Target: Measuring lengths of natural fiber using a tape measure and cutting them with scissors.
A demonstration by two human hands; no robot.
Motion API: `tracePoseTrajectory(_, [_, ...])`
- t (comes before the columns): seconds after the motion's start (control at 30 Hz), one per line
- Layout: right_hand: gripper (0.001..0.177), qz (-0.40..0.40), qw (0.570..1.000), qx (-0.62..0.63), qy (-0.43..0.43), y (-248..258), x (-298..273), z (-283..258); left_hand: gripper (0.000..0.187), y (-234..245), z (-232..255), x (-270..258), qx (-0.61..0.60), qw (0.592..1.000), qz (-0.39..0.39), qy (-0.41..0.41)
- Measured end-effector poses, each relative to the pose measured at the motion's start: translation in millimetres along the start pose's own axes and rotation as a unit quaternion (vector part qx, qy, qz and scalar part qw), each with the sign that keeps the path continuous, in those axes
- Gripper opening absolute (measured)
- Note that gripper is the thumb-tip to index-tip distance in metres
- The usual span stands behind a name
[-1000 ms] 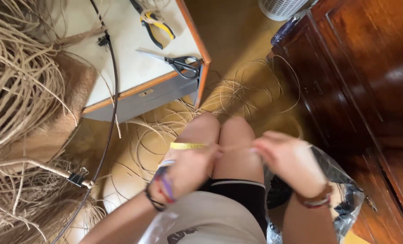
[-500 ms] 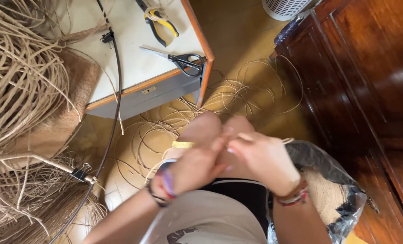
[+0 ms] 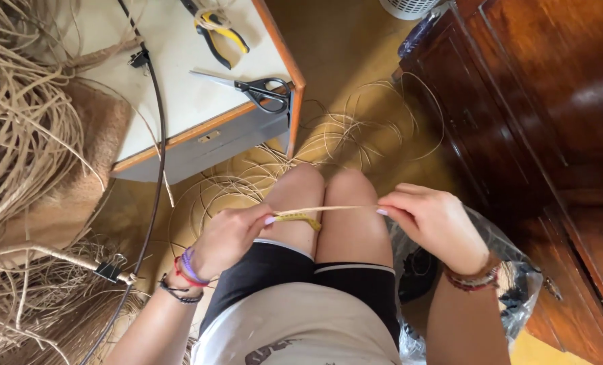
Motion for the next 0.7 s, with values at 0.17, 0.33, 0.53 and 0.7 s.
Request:
tracePoseTrajectory(0.17, [0.037, 0.046, 0.994, 0.017, 0.102, -23, 14, -24, 0.016, 3, 9, -4, -0.014, 1.0, -0.001, -0.006])
tracePoseTrajectory(0.33, [0.041, -0.003, 0.985, 0.075, 0.159, -63, 23, -58, 0.018, 7, 19, -1, -0.056, 0.998, -0.003, -0.04])
tracePoseTrajectory(0.53, [0.016, -0.015, 0.997, 0.058, 0.054, -46, 20, -6, 0.015, 11, -7, -2, -0.054, 0.998, -0.01, -0.002])
tracePoseTrajectory(0.7, [0.013, -0.065, 0.994, 0.008, 0.087, -53, 33, -21, 0.029, 19, 57, -1, -0.037, 0.976, -0.026, -0.214])
Point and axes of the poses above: each hand's wrist, its own x-axis towards the middle knuckle, its own y-axis out of the back of the hand, z = x × y, the point moved 9 cm from there along x, towards the middle knuckle, and after that the axes turned 3 degrees about x, right-handed, at the moved point
